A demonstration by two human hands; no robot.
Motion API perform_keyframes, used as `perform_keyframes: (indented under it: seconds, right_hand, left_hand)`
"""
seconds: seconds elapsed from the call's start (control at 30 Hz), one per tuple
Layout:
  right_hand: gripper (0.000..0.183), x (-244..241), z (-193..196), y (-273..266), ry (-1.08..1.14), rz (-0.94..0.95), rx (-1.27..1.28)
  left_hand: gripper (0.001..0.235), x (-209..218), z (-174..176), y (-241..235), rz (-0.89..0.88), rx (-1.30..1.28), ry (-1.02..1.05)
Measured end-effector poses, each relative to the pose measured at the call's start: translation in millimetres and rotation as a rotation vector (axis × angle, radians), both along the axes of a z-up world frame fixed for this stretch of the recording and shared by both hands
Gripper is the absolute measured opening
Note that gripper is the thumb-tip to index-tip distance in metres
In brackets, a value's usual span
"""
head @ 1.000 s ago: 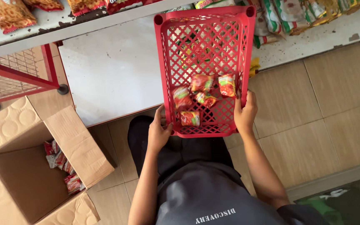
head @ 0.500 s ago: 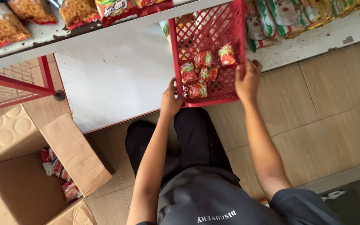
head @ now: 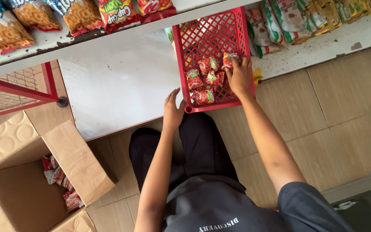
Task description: The person sits on the floor and transfers small snack packets from a red basket onto a shelf, arranging them in rows. They then take packets from a cardboard box and place them into the red basket.
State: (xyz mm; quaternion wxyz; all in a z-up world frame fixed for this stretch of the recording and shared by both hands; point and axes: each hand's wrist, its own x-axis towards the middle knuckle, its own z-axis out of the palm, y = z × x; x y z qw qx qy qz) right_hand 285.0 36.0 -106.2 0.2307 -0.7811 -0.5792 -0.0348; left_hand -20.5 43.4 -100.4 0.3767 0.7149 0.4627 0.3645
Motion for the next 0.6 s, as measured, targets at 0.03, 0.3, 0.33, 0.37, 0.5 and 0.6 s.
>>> perform_keyframes:
  seconds: [0.03,0.3,0.33,0.37,0.5,0.6]
  right_hand:
    - [0.041,-2.0,-2.3,-2.2,0.034,0.038,0.042]
    - [0.019,9.4,-18.5,3.1,0.332,0.035,0.199]
    - [0.018,8.7,-17.6,2.8,0.317,0.041,0.261]
    - [0.018,6.2,-15.4,0.5,0.302,0.047,0.322]
    - [0.007,-25.9,11.3,-31.6,0.462,-0.056,0.399]
    - [0.014,-77.4,45.9,-70.0,0.853,0.038,0.607]
  left_hand:
    - [0.051,-2.4,9.7,-4.1,-0.009,0.008,-0.012]
    - [0.044,-3.3,91.3,-53.6,-0.151,-0.070,-0.123]
    - [0.044,-4.6,98.6,-56.0,-0.170,-0.028,-0.137]
    - [0.044,-7.2,104.3,-56.8,-0.171,-0.040,-0.133]
    - [0.046,-17.6,111.4,-64.5,-0.168,-0.263,-0.179]
    - [0.048,-17.8,103.3,-64.5,-0.151,-0.441,-0.369]
